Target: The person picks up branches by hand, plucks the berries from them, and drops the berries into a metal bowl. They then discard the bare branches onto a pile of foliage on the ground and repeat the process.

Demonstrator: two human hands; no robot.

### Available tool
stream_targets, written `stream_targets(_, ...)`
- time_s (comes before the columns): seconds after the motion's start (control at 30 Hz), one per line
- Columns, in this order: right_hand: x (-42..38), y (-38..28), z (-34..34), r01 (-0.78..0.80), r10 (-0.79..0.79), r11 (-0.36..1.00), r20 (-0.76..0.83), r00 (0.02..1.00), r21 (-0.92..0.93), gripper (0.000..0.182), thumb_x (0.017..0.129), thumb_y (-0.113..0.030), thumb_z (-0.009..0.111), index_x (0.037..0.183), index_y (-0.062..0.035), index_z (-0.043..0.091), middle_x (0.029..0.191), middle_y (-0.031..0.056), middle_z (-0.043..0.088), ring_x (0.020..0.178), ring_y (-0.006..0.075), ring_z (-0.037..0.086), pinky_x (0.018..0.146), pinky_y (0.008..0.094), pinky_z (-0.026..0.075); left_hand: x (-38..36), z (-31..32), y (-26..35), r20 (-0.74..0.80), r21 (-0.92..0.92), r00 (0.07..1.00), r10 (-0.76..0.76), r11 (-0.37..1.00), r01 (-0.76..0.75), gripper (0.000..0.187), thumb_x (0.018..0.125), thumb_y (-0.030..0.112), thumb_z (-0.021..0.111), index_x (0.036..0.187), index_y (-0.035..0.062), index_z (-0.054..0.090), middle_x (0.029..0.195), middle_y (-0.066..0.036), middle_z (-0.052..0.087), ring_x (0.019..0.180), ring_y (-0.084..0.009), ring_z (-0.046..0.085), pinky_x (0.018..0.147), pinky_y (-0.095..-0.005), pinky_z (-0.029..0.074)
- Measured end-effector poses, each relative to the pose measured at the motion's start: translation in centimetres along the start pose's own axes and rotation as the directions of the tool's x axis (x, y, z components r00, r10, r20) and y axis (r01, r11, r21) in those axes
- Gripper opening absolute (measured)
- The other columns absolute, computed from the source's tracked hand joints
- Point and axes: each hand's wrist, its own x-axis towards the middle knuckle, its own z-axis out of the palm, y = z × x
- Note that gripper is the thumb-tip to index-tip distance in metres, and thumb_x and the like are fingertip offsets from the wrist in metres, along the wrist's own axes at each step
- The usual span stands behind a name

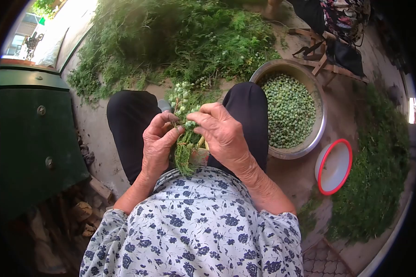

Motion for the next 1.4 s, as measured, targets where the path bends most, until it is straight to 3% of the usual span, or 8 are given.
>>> stream_targets(0.37,-0.4,0.7,1.5,0.034,-0.035,0.999,-0.062,0.997,-0.017,0.021,0.072,0.002,0.067,0.092,-0.0025,0.064,0.079,0.0052,0.056,0.068,0.0154,0.058,0.055,0.0252,0.047,-0.8,-0.4,-0.6,0.022,0.352,0.997,0.069,0.933,-0.072,0.015,0.08,-0.001,0.062,0.094,0.0004,0.056,0.078,0.003,0.055,0.066,-0.0009,0.047,0.06,-0.016,0.04)
stream_targets(0.4,-0.6,0.7,1.4,-0.175,0.187,0.97,-0.056,0.981,0.169,0.015,0.076,0.0,0.065,0.091,-0.0015,0.064,0.076,0.0038,0.055,0.065,0.0115,0.054,0.052,0.0229,0.043,-0.9,-0.3,-0.6,0.019,0.403,0.996,0.084,0.911,-0.084,0.014,0.081,-0.001,0.061,0.093,0.0006,0.057,0.074,0.004,0.054,0.064,-0.0004,0.045,0.058,-0.0155,0.038)
stream_targets(0.5,-0.7,1.9,0.1,-0.377,0.57,0.486,0.041,0.821,0.789,0.013,0.087,-0.009,0.058,0.096,0.0008,0.059,0.067,-0.0004,0.052,0.056,0.001,0.042,0.045,0.0154,0.031,-0.9,-0.6,-0.4,-0.01,0.513,0.984,0.177,0.846,-0.147,0.012,0.081,0.0,0.061,0.092,0.0012,0.058,0.065,0.007,0.05,0.058,0.0009,0.039,0.051,-0.0156,0.031)
stream_targets(0.83,-0.4,3.1,-1.1,-0.298,0.479,-0.067,0.292,0.828,0.952,0.02,0.084,-0.004,0.055,0.103,-0.0019,0.049,0.088,0.009,0.057,0.076,0.0179,0.058,0.054,0.0253,0.044,-1.0,-0.8,-0.2,0.05,0.518,0.964,0.26,0.819,-0.248,0.014,0.077,-0.003,0.064,0.089,0.0015,0.06,0.062,0.008,0.048,0.055,0.0009,0.036,0.049,-0.016,0.028)
stream_targets(1.1,-0.8,3.3,-0.1,-0.561,0.466,0.483,0.344,0.815,0.673,0.046,0.083,-0.047,0.059,0.096,-0.0028,0.059,0.067,-0.002,0.051,0.054,0.0027,0.044,0.047,0.0154,0.032,-0.8,-0.5,0.7,0.143,0.426,0.974,0.178,0.877,-0.223,0.014,0.076,-0.003,0.065,0.089,-0.0003,0.06,0.069,0.003,0.057,0.062,-0.0021,0.049,0.058,-0.017,0.04)
stream_targets(1.17,-1.0,4.1,0.1,-0.557,0.468,0.616,0.31,0.828,0.557,0.052,0.08,-0.051,0.061,0.093,-0.0009,0.059,0.07,0.002,0.053,0.059,0.0086,0.05,0.053,0.0202,0.039,-0.7,-1.0,0.5,0.146,0.528,0.981,0.13,0.828,-0.188,0.014,0.077,-0.002,0.065,0.09,-0.0007,0.061,0.071,0.002,0.058,0.062,-0.0027,0.049,0.058,-0.0173,0.04)
stream_targets(1.23,-0.5,4.1,0.1,-0.184,0.146,0.964,0.197,0.97,0.193,0.054,0.079,-0.051,0.062,0.091,0.0013,0.059,0.075,0.0069,0.055,0.069,0.0175,0.055,0.062,0.0277,0.044,-0.7,-0.9,0.6,0.145,0.516,0.983,0.111,0.84,-0.17,0.014,0.077,-0.002,0.065,0.09,-0.0008,0.061,0.072,0.002,0.058,0.063,-0.0026,0.049,0.058,-0.0174,0.04)
stream_targets(1.4,-1.0,3.9,1.3,-0.187,0.159,0.964,0.158,0.975,0.187,0.044,0.077,-0.039,0.068,0.09,0.0022,0.059,0.081,0.0128,0.057,0.078,0.025,0.059,0.069,0.0325,0.046,-0.4,-1.0,0.2,0.157,0.494,0.984,0.083,0.856,-0.151,0.014,0.077,-0.001,0.065,0.09,-0.0011,0.06,0.071,0.002,0.058,0.064,-0.0022,0.049,0.058,-0.0177,0.041)
